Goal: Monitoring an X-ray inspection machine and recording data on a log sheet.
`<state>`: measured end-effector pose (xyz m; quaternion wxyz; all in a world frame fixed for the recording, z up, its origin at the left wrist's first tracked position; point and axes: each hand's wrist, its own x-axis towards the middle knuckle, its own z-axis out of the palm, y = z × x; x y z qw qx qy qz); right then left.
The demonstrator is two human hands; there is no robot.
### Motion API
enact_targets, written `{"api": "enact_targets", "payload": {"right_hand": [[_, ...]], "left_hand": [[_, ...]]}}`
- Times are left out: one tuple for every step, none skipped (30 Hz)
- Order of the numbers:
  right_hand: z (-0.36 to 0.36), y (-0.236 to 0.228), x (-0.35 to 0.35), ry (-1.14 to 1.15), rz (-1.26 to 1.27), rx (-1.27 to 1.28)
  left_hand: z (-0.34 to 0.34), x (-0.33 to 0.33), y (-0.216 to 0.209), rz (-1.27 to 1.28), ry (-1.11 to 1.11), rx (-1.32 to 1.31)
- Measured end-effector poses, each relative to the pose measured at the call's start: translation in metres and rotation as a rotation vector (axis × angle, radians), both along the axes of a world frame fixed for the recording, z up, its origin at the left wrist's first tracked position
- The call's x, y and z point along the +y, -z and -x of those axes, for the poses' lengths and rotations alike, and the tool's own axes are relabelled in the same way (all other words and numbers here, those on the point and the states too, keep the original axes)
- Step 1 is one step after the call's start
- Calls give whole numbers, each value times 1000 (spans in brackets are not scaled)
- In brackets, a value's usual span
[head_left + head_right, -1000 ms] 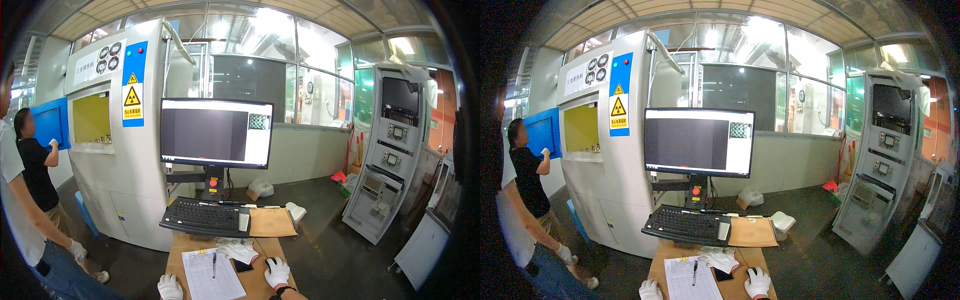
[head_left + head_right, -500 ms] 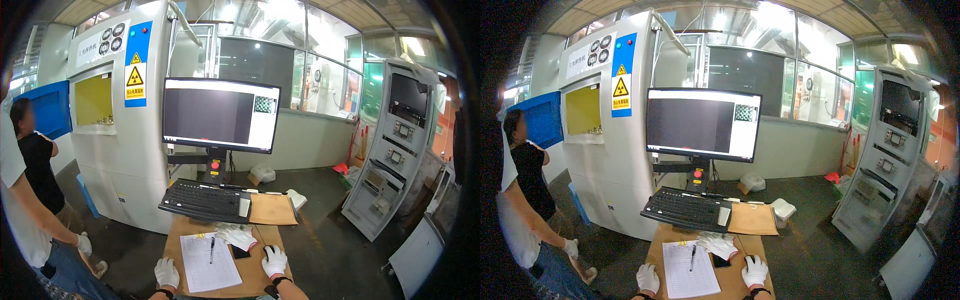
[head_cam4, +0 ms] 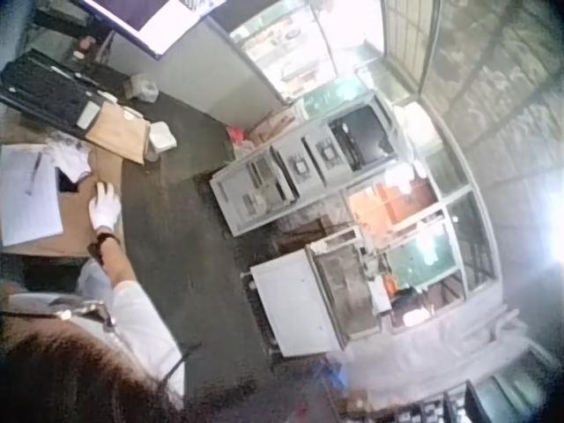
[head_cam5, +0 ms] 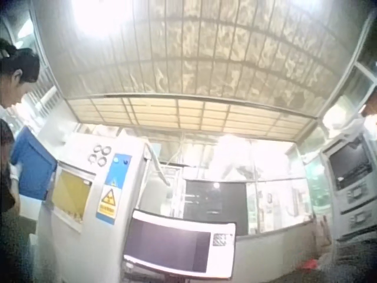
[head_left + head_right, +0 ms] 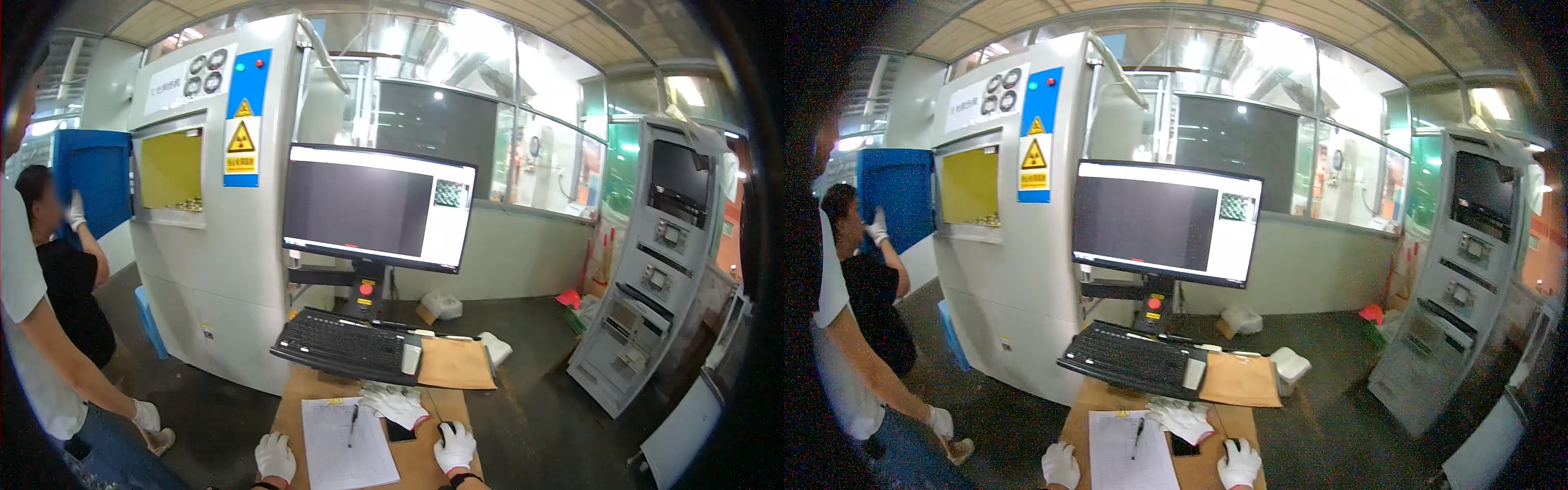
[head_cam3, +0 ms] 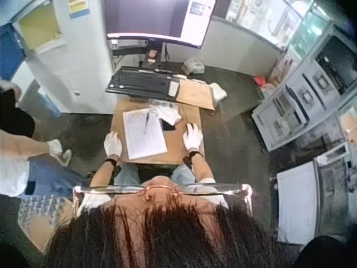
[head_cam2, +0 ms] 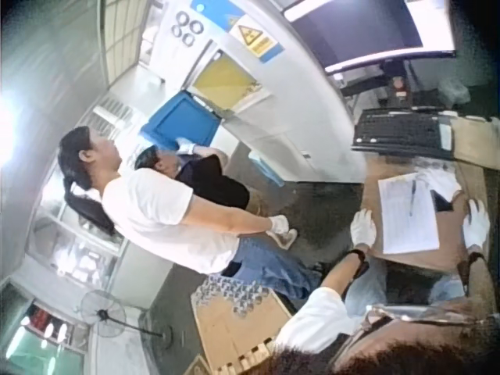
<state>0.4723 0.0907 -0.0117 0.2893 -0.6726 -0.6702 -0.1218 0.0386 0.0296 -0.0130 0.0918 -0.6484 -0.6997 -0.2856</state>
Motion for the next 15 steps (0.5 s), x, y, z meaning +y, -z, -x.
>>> {"api": "enact_targets", "payload": {"right_hand": [[0, 2, 4, -26, -17, 2], [9, -15, -6, 1, 8, -9], [9, -12, -6, 17, -4, -8], [5, -13, -11, -17, -39, -28], [2, -14, -17, -45, -71, -50], [3, -13, -17, -44, -103, -40], [1, -12, -17, -34, -132, -32], [1, -13, -16, -50, -132, -32], [3, -13, -14, -64, -131, -35], [4, -14, -14, -57, -116, -31], [4, -15, -16, -35, -103, -23], [5, -16, -17, -23, -102, -21], [5, -17, -16, -28, -86, -19], [3, -14, -18, -16, -71, -13], [7, -10, -10, 58, -65, -22]], "left_hand": [[-1, -3, -1, -29, -8, 11], [-2, -1, -4, -26, -5, 9], [-3, 0, -7, -21, -4, 6], [-4, 2, -6, -26, 2, 1], [-4, 6, 0, -28, 14, -6], [-1, 9, 5, -42, 20, 14], [-3, 8, 3, -43, 2, 13], [-4, 7, 2, -51, -4, 17], [-4, 6, 2, -58, -4, 23], [-3, 5, 4, -32, -11, 13], [-3, 6, 5, -32, -4, 14], [-2, 7, 5, -54, -5, 14], [-2, 9, 5, -75, 0, 15], [-2, 13, 6, -73, 37, 22], [0, 13, 11, -100, 28, 31]]}}
